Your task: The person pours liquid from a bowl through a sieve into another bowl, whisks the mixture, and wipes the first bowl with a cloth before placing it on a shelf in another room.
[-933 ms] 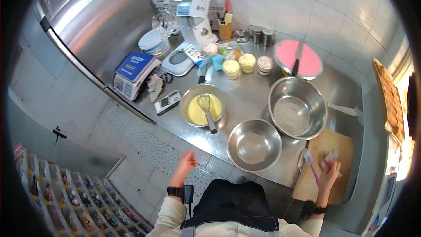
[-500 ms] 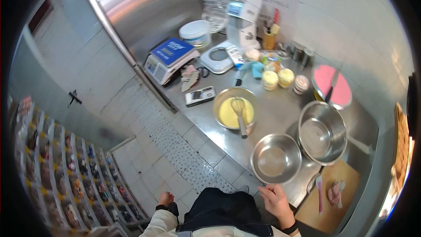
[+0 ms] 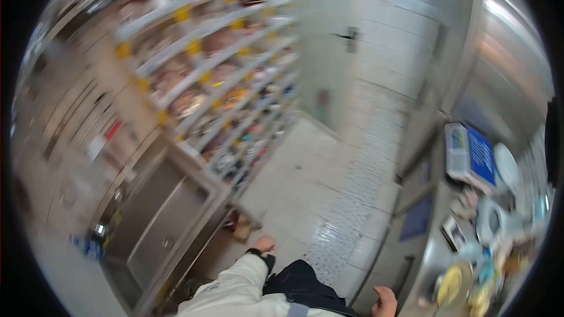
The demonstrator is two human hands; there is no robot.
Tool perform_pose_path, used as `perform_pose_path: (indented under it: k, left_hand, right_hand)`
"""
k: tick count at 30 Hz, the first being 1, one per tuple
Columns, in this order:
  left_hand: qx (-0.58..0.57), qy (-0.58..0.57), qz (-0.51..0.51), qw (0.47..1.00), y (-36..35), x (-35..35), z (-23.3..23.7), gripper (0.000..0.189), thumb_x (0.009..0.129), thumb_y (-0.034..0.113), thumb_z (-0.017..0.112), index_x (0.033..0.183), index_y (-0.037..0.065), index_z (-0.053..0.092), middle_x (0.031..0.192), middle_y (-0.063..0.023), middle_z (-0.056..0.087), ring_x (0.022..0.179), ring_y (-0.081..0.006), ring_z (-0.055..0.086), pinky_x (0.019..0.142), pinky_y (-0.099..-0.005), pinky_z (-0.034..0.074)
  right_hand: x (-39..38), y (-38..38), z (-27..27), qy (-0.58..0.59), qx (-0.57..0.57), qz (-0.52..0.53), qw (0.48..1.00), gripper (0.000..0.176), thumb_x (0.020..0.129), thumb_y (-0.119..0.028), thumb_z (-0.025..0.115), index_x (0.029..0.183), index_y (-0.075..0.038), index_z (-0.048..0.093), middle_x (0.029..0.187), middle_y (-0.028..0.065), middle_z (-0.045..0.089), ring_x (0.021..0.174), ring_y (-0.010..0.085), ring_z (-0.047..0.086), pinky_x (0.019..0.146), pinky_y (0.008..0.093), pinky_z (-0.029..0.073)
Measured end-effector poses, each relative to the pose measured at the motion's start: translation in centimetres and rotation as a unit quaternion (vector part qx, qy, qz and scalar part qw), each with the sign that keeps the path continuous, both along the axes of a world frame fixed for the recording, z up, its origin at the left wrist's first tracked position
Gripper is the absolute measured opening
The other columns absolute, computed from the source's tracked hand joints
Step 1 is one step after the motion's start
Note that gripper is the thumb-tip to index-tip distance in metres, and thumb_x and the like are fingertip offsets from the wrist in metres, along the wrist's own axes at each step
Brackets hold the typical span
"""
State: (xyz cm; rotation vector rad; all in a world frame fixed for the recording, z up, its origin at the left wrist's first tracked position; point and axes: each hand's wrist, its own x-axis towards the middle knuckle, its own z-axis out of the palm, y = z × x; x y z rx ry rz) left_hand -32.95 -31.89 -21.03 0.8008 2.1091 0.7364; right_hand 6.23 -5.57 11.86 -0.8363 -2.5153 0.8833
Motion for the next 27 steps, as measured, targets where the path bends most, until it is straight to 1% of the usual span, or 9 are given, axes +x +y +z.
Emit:
perform_pose_path:
  k: [1, 3, 7, 11, 15, 17, 20, 25, 27]
  left_hand:
    - [-0.063, -0.19, 0.199, 0.959, 1.3, 0.5, 5.7, 0.018, 0.08, 0.019, 0.043, 0.071, 0.007, 0.053, 0.071, -0.0047, 0.057, 0.058, -0.0118, 0.054, 0.049, -0.0253, 0.044]
    - [0.014, -0.245, 0.284, 0.927, 0.1, 0.4, 8.5, 0.013, 0.079, 0.02, 0.046, 0.077, 0.008, 0.052, 0.073, -0.0022, 0.057, 0.059, -0.0104, 0.053, 0.049, -0.0245, 0.044]
    - [0.203, -0.282, 0.391, 0.852, -4.7, 0.8, 17.3, 0.021, 0.083, 0.019, 0.05, 0.101, 0.009, 0.05, 0.083, -0.0035, 0.057, 0.075, -0.0107, 0.056, 0.067, -0.0236, 0.046]
    - [0.26, -0.209, 0.389, 0.859, -12.4, 2.1, 25.3, 0.026, 0.087, 0.015, 0.045, 0.11, 0.004, 0.047, 0.093, -0.0088, 0.059, 0.086, -0.0148, 0.057, 0.078, -0.0273, 0.046]
    - [0.278, 0.04, 0.505, 0.816, -21.1, 8.6, 34.5, 0.028, 0.086, 0.006, 0.04, 0.114, 0.004, 0.045, 0.093, -0.0108, 0.06, 0.087, -0.0163, 0.057, 0.079, -0.0301, 0.046]
    - [0.18, 0.142, 0.596, 0.769, -24.5, 11.5, 41.9, 0.034, 0.085, 0.006, 0.044, 0.119, 0.006, 0.041, 0.101, -0.0107, 0.056, 0.092, -0.0167, 0.054, 0.078, -0.0293, 0.046]
    - [0.115, 0.193, 0.647, 0.729, -31.7, 13.4, 47.7, 0.046, 0.085, 0.019, 0.051, 0.126, 0.008, 0.033, 0.114, -0.0098, 0.048, 0.1, -0.0165, 0.048, 0.076, -0.0296, 0.046]
    - [0.058, 0.214, 0.716, 0.662, -43.1, 10.0, 52.9, 0.05, 0.081, 0.015, 0.053, 0.127, 0.007, 0.034, 0.114, -0.0098, 0.05, 0.097, -0.0153, 0.05, 0.071, -0.0265, 0.046]
    - [0.038, 0.262, 0.686, 0.677, -47.3, 6.4, 55.2, 0.046, 0.079, 0.011, 0.053, 0.123, 0.005, 0.04, 0.106, -0.0072, 0.057, 0.091, -0.0154, 0.053, 0.072, -0.026, 0.045]
  right_hand:
    - [-1.7, 1.0, -0.8, -0.018, 0.026, 0.04, 0.999, 0.044, 0.064, 0.012, 0.043, 0.103, -0.004, 0.056, 0.099, 0.0187, 0.056, 0.096, 0.0345, 0.051, 0.084, 0.0388, 0.041]
    - [-5.1, 2.9, -1.9, -0.009, 0.035, 0.13, 0.991, 0.046, 0.064, 0.011, 0.043, 0.106, -0.006, 0.056, 0.099, 0.0187, 0.056, 0.096, 0.0345, 0.05, 0.084, 0.0399, 0.04]
    - [-14.2, 5.8, -2.5, -0.111, 0.042, 0.256, 0.959, 0.039, 0.071, 0.004, 0.045, 0.108, -0.006, 0.055, 0.088, 0.019, 0.059, 0.078, 0.0355, 0.055, 0.071, 0.0407, 0.044]
    - [-22.6, 6.3, -3.1, -0.076, 0.08, 0.405, 0.908, 0.035, 0.076, -0.001, 0.046, 0.11, -0.008, 0.054, 0.086, 0.0186, 0.059, 0.073, 0.036, 0.056, 0.066, 0.0418, 0.045]
    - [-29.6, 4.5, -2.5, -0.049, 0.151, 0.533, 0.831, 0.034, 0.077, -0.002, 0.046, 0.109, -0.01, 0.055, 0.085, 0.0184, 0.059, 0.077, 0.036, 0.055, 0.068, 0.0426, 0.045]
    - [-32.2, 3.0, -2.3, -0.043, 0.16, 0.541, 0.824, 0.032, 0.077, -0.002, 0.046, 0.107, -0.01, 0.056, 0.086, 0.0189, 0.059, 0.079, 0.0358, 0.055, 0.069, 0.042, 0.045]
    - [-34.0, 0.7, -1.9, 0.011, 0.137, 0.56, 0.817, 0.03, 0.077, -0.003, 0.046, 0.105, -0.01, 0.057, 0.086, 0.0187, 0.059, 0.078, 0.0348, 0.055, 0.068, 0.0413, 0.046]
    - [-34.5, -4.3, -3.2, -0.026, 0.107, 0.577, 0.809, 0.029, 0.077, -0.003, 0.046, 0.102, -0.009, 0.058, 0.084, 0.0168, 0.06, 0.076, 0.035, 0.056, 0.068, 0.0415, 0.046]
    - [-34.2, -7.0, -2.5, -0.069, 0.111, 0.557, 0.82, 0.028, 0.077, -0.003, 0.046, 0.102, -0.009, 0.058, 0.082, 0.0167, 0.06, 0.075, 0.0347, 0.057, 0.067, 0.0419, 0.046]
